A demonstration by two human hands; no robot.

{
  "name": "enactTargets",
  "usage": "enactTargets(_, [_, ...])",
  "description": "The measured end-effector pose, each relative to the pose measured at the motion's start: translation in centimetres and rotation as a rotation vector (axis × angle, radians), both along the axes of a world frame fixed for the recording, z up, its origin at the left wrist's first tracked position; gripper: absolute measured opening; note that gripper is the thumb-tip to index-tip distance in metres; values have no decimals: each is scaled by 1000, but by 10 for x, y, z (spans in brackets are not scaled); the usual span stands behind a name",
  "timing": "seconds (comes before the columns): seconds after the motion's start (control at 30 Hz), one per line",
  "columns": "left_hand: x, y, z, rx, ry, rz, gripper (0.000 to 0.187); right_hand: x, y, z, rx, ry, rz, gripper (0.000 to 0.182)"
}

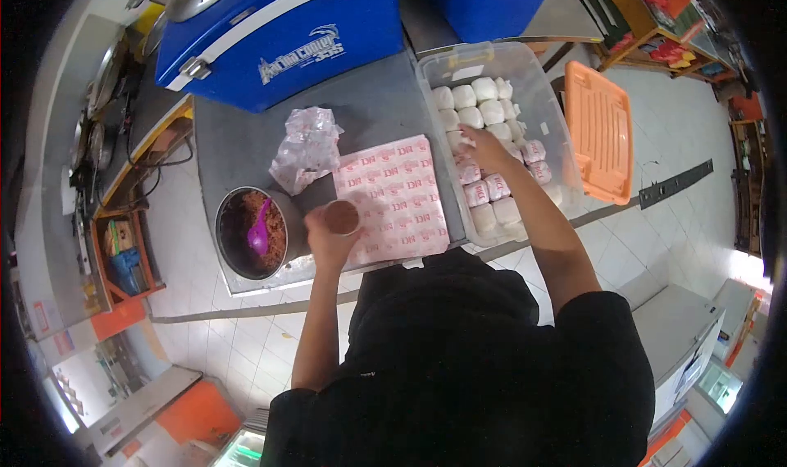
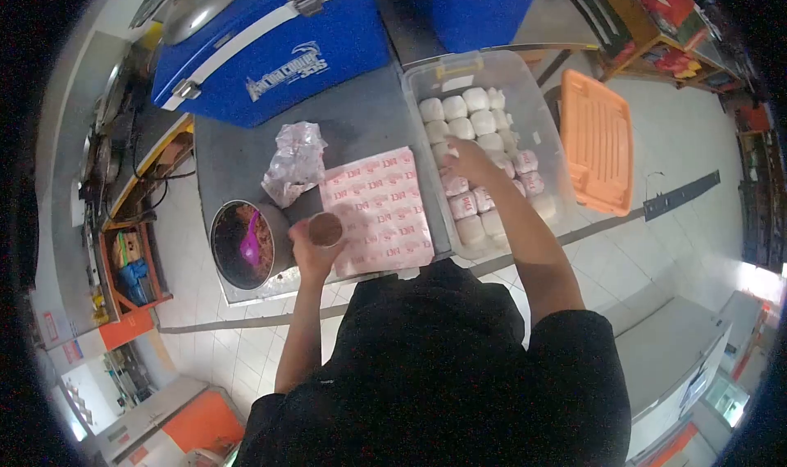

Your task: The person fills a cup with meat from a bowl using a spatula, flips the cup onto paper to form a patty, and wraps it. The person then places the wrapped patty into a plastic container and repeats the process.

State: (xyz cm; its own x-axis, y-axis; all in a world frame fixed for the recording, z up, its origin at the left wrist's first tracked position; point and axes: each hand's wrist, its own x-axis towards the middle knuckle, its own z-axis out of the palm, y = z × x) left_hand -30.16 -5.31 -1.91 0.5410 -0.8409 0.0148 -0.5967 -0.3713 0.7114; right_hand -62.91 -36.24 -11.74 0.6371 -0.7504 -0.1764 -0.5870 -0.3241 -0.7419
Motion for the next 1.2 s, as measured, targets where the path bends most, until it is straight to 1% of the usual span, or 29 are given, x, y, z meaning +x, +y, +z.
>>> enactTargets(0.07, [-2, -27, 1, 223, 10, -326, 84, 8, 6, 28, -136, -74, -116, 59])
enactTargets(0.1, [-6, -37, -4, 242, -47, -406, 79, 16, 9, 40, -64, -152, -153, 58])
enactTargets(0.13, [-10, -49, -8, 256, -105, -485, 74, 26, 10, 54, -65, -171, -135, 57])
enactTargets(0.2, [-27, -58, -33, 107, -333, -470, 66, 45, 16, 83, -64, -203, -104, 56])
enactTargets(0.27, [-31, -62, -7, 66, -324, -470, 68, 64, 23, 114, -110, -251, -87, 50])
enactTargets(0.3, [-28, -59, 5, 49, -317, -465, 69, 75, 28, 127, -130, -273, -74, 47])
enactTargets(0.4, [-5, -33, 12, 101, -220, -372, 81, 111, 40, 156, -350, -339, -63, 42])
enactTargets(0.43, [3, -21, 30, 46, -130, -357, 81, 132, 51, 176, -352, -333, -80, 35])
enactTargets(0.5, [33, 14, 69, -63, 29, -305, 83, 184, 88, 202, -322, -409, -3, 33])
enactTargets(0.53, [54, 35, 78, -136, 112, -175, 82, 216, 110, 209, -304, -453, 38, 32])
enactTargets(0.6, [96, 76, 90, -296, 293, 77, 81, 288, 159, 198, -452, -444, 222, 28])
enactTargets(0.67, [158, 99, 77, -521, 184, 261, 79, 348, 207, 195, -724, -228, 417, 29])
enactTargets(0.7, [181, 104, 82, -592, 295, 280, 80, 371, 224, 190, -907, -148, 420, 26])
enactTargets(0.73, [204, 107, 86, -662, 406, 294, 81, 387, 233, 182, -917, -94, 492, 22])
enactTargets(0.8, [245, 113, 63, -700, 421, 224, 83, 417, 242, 172, -936, 21, 626, 17])
enactTargets(0.83, [261, 112, 56, -708, 426, 184, 85, 427, 244, 172, -931, 42, 708, 19])
enactTargets(0.9, [279, 110, 51, -706, 469, 137, 90, 443, 258, 170, -650, 247, 786, 20])
enactTargets(0.93, [285, 105, 45, -743, 469, 103, 90, 451, 264, 174, -508, 348, 810, 20])
enactTargets(0.97, [289, 100, 40, -761, 503, 81, 89, 457, 267, 179, -448, 438, 923, 20])
enactTargets(1.0, [290, 95, 39, -778, 539, 57, 88, 463, 274, 196, -426, 481, 874, 20])
enactTargets(1.07, [292, 89, 43, -780, 492, 81, 88, 474, 287, 229, -389, 564, 777, 19])
enactTargets(1.13, [290, 87, 42, -787, 474, 145, 88, 478, 294, 229, -628, 524, 502, 19])
enactTargets(1.17, [288, 88, 42, -751, 444, 165, 86, 478, 299, 226, -733, 495, 359, 19])
enactTargets(1.2, [289, 90, 43, -696, 390, 163, 85, 481, 301, 218, -705, 529, 354, 19])
